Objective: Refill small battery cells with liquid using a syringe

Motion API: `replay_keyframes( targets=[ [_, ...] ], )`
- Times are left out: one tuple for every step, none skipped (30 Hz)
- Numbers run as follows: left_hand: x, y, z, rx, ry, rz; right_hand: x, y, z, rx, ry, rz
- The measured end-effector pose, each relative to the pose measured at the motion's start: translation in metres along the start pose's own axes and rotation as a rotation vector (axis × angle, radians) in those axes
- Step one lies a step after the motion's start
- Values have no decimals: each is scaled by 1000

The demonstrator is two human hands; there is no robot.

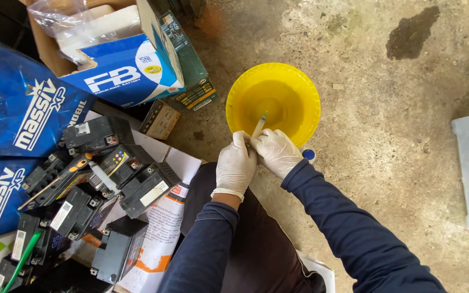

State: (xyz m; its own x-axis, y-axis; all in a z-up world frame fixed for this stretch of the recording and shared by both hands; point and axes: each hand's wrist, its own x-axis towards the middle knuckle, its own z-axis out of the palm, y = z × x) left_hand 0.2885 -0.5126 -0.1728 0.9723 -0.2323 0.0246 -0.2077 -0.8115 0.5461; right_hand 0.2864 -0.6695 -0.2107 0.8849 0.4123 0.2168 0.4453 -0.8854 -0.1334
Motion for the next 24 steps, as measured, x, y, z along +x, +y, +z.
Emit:
replay_keyframes(
  targets=[
    [1, 2, 0, 15, -3, 9, 1, 0, -2, -2, -3, -2],
    [1, 4, -1, 30, -6, 17, 1, 0, -4, -4, -5, -5],
    [1, 7, -6, 32, -10, 17, 3, -1, -7, -1, -6, -3],
    [2, 10, -11, 38, -48, -1, 4, -2, -10, 92, 2, 21],
    [2, 14, -16, 44, -87, -20, 5, -3, -13, 186, 9, 44],
    [3, 11, -12, 45, -90, -21, 4, -2, -10, 188, 8, 45],
    [3, 7, -7, 75, -107, -7, 3, -1, -7, 193, 6, 45],
    [5, 4, -3, 105, -123, 7, 3, 0, -5, 198, 6, 44],
    [6, -2, 5, 106, -123, 5, 3, 1, -3, 200, 5, 43],
    [8, -7, 14, 106, -110, 5, 2, 2, -1, 225, 11, 56],
    [9, -11, 24, 107, -96, 4, 1, 4, 0, 251, 17, 69],
    [10, -11, 25, 106, -100, 6, -1, 9, 12, 251, 15, 73],
    [10, -11, 26, 82, -103, 9, -4, 13, 24, 299, 17, 91],
    [12, -11, 28, 58, -106, 15, -6, 19, 36, 345, 22, 112],
    [11, -9, 26, 57, -110, 20, -5, 17, 31, 343, 22, 119],
    [12, -6, 25, 57, -121, 21, -2, 17, 26, 317, -28, 141],
    [13, -4, 23, 58, -133, 23, 1, 16, 21, 290, -78, 164],
    [13, -3, 22, 58, -137, 26, 1, 15, 14, 290, -79, 169],
    [14, -2, 21, 39, -137, 37, 1, 14, 7, 273, -78, 159],
    [16, -1, 20, 21, -133, 48, 2, 14, 0, 255, -74, 146],
    [16, -1, 21, 21, -134, 51, 3, 15, 2, 255, -73, 148],
    [16, 0, 23, 45, -130, 56, 2, 15, 4, 239, -71, 147],
    [15, 0, 24, 69, -126, 62, 1, 16, 6, 224, -70, 146],
    [16, -1, 27, 69, -128, 63, 1, 17, 5, 224, -70, 148]
  ],
)
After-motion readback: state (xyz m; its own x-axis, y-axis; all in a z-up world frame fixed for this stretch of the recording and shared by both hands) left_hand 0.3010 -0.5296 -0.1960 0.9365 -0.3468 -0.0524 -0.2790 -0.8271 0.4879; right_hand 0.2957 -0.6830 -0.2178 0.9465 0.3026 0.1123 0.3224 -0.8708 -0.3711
